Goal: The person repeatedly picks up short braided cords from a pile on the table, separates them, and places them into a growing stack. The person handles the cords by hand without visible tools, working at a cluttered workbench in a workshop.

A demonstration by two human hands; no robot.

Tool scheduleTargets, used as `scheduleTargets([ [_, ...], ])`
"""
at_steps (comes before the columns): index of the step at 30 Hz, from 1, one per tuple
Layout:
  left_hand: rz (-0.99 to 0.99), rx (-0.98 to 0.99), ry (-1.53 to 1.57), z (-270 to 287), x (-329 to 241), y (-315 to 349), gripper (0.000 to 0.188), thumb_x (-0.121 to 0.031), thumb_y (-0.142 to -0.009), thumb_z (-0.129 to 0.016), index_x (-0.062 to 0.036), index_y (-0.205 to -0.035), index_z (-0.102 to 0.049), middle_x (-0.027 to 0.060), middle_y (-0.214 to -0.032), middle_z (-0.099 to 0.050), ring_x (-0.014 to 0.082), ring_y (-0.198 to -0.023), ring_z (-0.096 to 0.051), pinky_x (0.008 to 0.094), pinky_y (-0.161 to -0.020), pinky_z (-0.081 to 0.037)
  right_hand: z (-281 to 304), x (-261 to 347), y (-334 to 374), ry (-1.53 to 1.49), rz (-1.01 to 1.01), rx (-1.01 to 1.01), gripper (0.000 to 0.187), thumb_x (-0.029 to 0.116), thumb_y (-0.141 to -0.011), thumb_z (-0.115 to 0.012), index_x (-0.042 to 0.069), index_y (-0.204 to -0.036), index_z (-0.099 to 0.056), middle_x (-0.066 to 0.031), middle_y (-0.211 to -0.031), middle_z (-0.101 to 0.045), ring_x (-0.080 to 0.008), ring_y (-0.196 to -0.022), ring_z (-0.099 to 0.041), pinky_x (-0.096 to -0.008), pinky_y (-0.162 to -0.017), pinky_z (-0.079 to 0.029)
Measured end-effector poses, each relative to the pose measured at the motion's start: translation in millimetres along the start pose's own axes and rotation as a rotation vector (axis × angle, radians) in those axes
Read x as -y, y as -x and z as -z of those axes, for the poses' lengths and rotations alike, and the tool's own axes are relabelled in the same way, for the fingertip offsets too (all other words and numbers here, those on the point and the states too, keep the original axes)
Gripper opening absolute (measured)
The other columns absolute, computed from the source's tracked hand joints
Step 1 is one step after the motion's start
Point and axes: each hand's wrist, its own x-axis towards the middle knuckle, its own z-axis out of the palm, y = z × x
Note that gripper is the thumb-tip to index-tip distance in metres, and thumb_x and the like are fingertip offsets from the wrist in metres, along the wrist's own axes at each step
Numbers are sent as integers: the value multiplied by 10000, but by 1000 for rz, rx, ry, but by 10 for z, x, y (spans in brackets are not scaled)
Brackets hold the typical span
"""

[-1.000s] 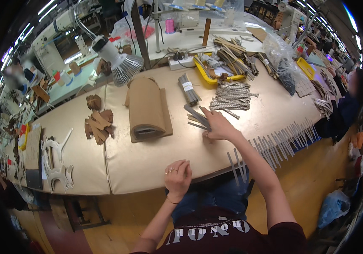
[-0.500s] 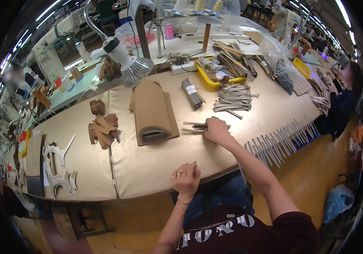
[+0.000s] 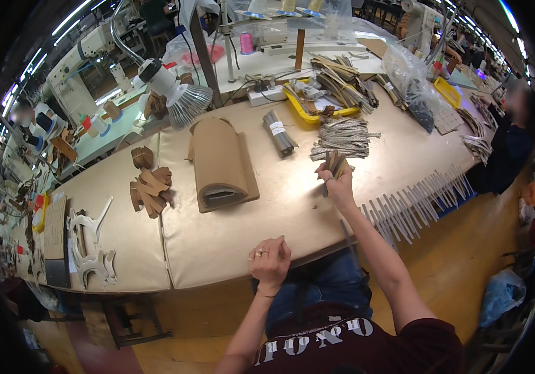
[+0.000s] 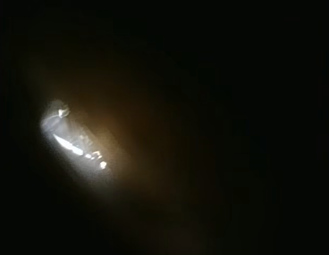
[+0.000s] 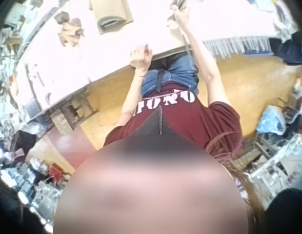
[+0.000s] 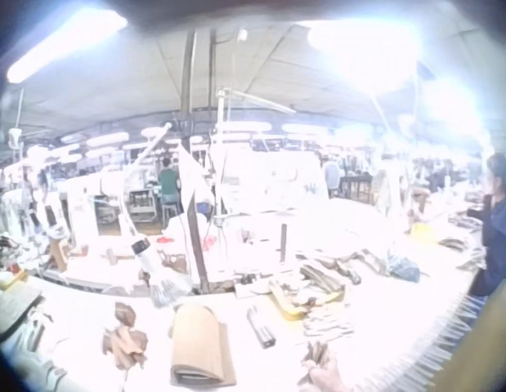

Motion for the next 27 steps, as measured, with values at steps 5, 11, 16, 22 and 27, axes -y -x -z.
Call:
scheduleTargets([
  [5, 9, 20, 0, 18, -9, -2, 174, -83, -748, -694, -143, -909, -672, 7, -799, -662, 194, -778, -652, 315, -744, -454, -18, -108, -4, 235, -102, -18, 277, 111, -784, -751, 44, -959, -547, 7, -714, -568, -84, -643, -530, -246, -585, -433],
  [11, 7, 21, -30, 30, -7, -38, 129, -128, -757, -700, -161, -880, -675, -3, -786, -646, 163, -748, -637, 309, -697, -454, -337, 137, -519, 784, -143, 191, 496, 469, -770, -743, 15, -932, -627, -123, -688, -617, -239, -624, -599, -380, -602, -470],
  [16, 13, 50, -26, 48, -5, -40, 126, -142, -757, -702, -171, -876, -675, -15, -787, -648, 157, -754, -636, 304, -691, -449, -891, 158, -1260, 1200, 45, 173, 555, 520, -692, -775, 13, -884, -654, -168, -907, -678, -309, -868, -664, -424, -752, -525],
  [22, 28, 72, -25, 56, -5, -54, 128, -152, -754, -699, -181, -877, -678, -27, -792, -647, 152, -761, -635, 307, -691, -449, -1048, -46, -1610, 1210, -211, 386, 486, 324, -659, -772, 9, -1014, -668, -202, -1014, -675, -347, -957, -658, -433, -802, -534],
  [27, 18, 111, -30, 77, -9, -62, 135, -157, -744, -707, -187, -873, -682, -48, -786, -644, 135, -754, -633, 297, -679, -442, -1007, -196, -1965, 1030, -62, -30, 515, 335, -682, -762, -11, -1036, -616, -214, -1016, -666, -369, -960, -647, -452, -817, -521],
])
